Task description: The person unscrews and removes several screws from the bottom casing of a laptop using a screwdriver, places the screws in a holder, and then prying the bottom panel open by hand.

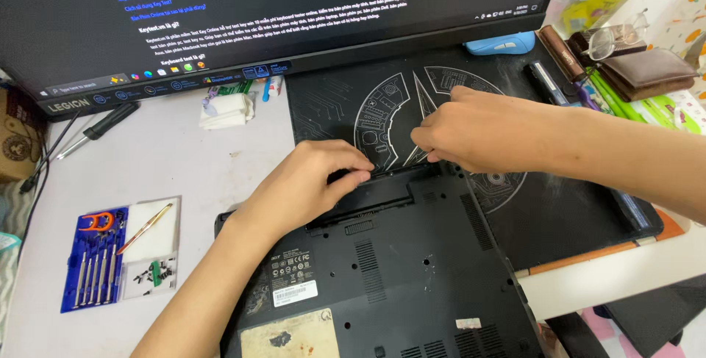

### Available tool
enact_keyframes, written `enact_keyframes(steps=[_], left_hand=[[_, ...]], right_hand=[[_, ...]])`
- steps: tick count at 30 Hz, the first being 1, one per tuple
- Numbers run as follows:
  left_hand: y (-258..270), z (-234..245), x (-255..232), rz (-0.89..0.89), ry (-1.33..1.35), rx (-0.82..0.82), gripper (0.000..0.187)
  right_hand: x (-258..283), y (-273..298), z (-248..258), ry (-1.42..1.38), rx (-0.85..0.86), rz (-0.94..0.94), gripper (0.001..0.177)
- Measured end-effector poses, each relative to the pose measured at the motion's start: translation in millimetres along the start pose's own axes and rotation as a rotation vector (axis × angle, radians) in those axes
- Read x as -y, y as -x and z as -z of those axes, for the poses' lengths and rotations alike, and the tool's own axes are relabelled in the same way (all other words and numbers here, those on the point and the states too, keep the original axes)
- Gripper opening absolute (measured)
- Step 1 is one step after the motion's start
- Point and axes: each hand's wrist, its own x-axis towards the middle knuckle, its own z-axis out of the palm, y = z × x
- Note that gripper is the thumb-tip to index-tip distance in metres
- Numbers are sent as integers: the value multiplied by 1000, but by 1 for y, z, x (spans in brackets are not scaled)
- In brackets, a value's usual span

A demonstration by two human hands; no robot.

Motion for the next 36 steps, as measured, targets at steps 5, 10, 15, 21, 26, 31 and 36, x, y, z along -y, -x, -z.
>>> enact_keyframes(steps=[5, 10, 15, 21, 26, 31, 36], left_hand=[[-2, 6, 3, 84, 61, 34, 14], [3, 12, 13, 199, 49, 110, 16], [15, 21, 18, 349, 181, 135, 20], [26, 11, 40, 408, 265, 104, 24], [28, 5, 49, 348, 281, 81, 24], [30, 3, 50, 394, 329, 64, 24], [31, 2, 50, 393, 332, 57, 22]], right_hand=[[0, -6, -1, -18, 7, 8, 23], [-4, -4, -3, -25, 53, -3, 26], [-2, -8, 4, -87, 158, -224, 46], [-12, -18, -20, -297, 217, -90, 24], [-38, -20, -18, 118, 14, 568, 22], [-41, -21, -2, 213, -125, 814, 28], [-32, -15, -18, 413, -115, 450, 55]])
